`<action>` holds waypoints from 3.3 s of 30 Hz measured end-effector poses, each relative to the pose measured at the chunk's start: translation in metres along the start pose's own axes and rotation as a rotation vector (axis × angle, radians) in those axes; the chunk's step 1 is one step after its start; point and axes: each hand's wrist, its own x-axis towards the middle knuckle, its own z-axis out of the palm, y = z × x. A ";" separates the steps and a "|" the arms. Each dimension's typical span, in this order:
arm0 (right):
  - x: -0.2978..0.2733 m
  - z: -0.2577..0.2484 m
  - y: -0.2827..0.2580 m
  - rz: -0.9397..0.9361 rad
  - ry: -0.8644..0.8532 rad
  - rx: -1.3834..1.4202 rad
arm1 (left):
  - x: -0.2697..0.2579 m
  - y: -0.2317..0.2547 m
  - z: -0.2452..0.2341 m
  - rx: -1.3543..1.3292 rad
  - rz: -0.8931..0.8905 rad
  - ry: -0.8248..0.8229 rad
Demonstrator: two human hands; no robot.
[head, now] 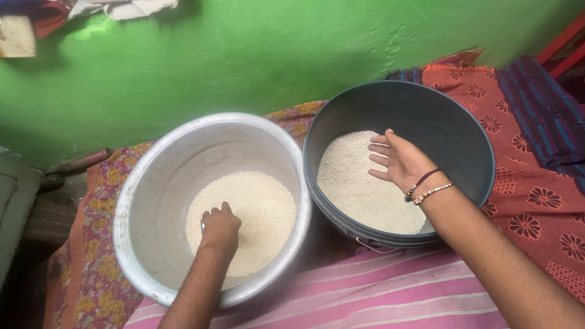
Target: The person scoops rice from a dark bucket into a white bucket using a small metal cup. They repeatedly transfer rice between the two containers, occasionally spreading the rice with their hand.
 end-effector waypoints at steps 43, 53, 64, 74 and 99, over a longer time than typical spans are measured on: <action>-0.135 0.116 0.001 -0.655 -0.277 -0.679 | -0.118 0.096 -0.120 -1.183 0.285 1.203; -0.042 0.063 -0.027 -0.089 0.077 -2.110 | -0.007 0.031 0.002 -0.995 -0.290 0.807; 0.077 0.023 0.038 0.170 -0.022 -2.373 | 0.009 0.039 0.021 -1.014 -0.312 0.712; 0.056 0.039 0.059 -0.172 -0.064 -2.185 | 0.010 0.040 0.018 -1.056 -0.282 0.655; -0.034 0.042 -0.006 -0.576 -0.191 -0.990 | 0.015 0.037 0.027 -1.045 -0.270 0.601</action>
